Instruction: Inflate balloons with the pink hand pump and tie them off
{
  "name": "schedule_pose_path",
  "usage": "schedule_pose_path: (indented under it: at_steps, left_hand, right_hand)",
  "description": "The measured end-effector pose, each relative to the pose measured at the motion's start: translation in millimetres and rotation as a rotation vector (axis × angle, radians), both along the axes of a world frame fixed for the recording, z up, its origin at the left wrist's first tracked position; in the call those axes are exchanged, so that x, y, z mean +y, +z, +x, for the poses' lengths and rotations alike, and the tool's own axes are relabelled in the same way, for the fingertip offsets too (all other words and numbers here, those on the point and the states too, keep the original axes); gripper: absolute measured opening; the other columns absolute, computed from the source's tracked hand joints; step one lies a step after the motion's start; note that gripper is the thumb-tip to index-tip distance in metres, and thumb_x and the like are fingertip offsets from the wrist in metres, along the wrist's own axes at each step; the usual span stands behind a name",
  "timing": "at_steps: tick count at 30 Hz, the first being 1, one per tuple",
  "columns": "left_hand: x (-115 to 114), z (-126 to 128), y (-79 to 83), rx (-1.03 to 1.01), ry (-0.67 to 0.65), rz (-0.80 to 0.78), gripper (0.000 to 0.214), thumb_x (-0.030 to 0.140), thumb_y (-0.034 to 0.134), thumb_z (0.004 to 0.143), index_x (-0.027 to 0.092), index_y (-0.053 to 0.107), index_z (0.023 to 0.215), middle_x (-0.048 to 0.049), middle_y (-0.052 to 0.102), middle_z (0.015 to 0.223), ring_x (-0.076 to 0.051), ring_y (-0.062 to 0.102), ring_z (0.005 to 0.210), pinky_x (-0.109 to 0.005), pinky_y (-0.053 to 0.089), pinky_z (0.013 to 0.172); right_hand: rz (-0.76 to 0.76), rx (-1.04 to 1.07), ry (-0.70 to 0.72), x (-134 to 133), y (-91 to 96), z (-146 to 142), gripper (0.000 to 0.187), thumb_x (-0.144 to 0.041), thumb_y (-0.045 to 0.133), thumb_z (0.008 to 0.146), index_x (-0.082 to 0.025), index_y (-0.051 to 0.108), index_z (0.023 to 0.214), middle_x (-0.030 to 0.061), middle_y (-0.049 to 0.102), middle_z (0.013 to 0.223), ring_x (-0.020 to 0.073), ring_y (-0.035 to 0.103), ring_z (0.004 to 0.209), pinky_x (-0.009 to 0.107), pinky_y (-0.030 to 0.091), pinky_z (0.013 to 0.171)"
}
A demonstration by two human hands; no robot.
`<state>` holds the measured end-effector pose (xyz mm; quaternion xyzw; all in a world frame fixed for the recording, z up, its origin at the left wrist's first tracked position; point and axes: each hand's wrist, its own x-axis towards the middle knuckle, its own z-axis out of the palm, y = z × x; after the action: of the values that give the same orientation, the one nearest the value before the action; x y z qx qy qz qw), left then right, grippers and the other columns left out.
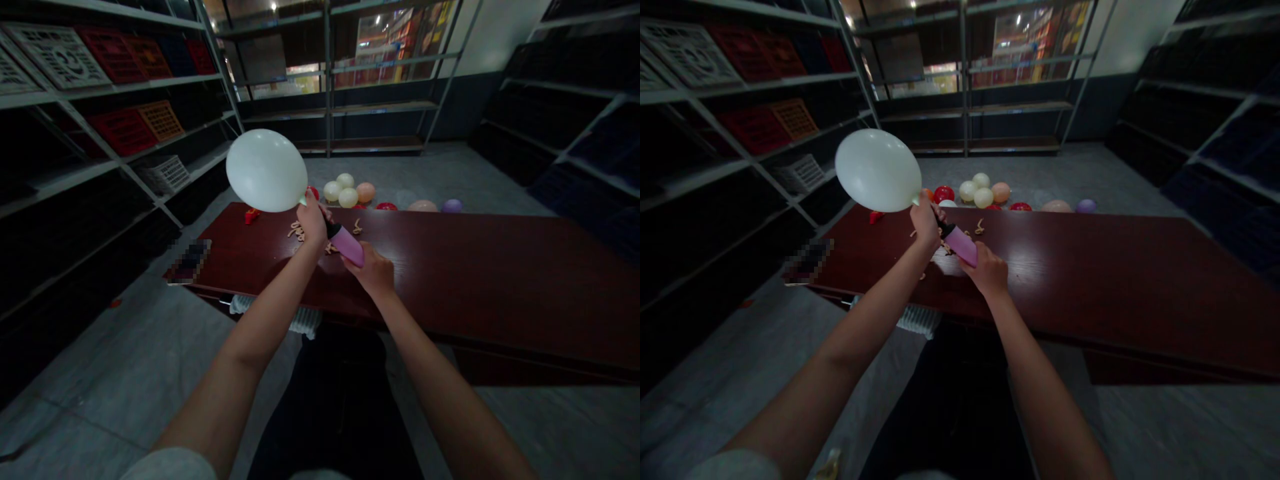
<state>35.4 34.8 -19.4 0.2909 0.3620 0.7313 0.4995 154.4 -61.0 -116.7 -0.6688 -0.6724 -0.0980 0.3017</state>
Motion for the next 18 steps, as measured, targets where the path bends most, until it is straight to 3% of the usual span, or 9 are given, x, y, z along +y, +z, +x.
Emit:
schedule_pose_path:
  at_steps: [11,18]
  left_hand:
    - [-32.4,-72.8,-26.0,-0.263,0.106,-0.217,0.038,0.032,0.042,0.102,0.022,0.032,0.066,0.0079,0.035,0.044,-0.008,0.036,0.033,-0.021,0.032,0.040]
    - [-39.3,-120.5,-1.8,-0.218,0.148,-0.161,0.033,0.025,0.043,0.099,0.022,0.032,0.068,0.0085,0.035,0.047,-0.007,0.036,0.035,-0.021,0.031,0.042]
  right_hand:
    - [0.004,-0.125,0.275,-9.7,4.9,-7.5,0.046,-0.053,0.066,0.088,-0.021,0.067,0.120,0.0096,0.078,0.107,0.0234,0.073,0.086,0.029,0.045,0.067]
    - [0.025,-0.140,0.336,-9.9,-0.3,-6.0,0.047,-0.052,0.065,0.088,-0.020,0.066,0.122,0.0101,0.077,0.110,0.0243,0.073,0.091,0.031,0.050,0.073]
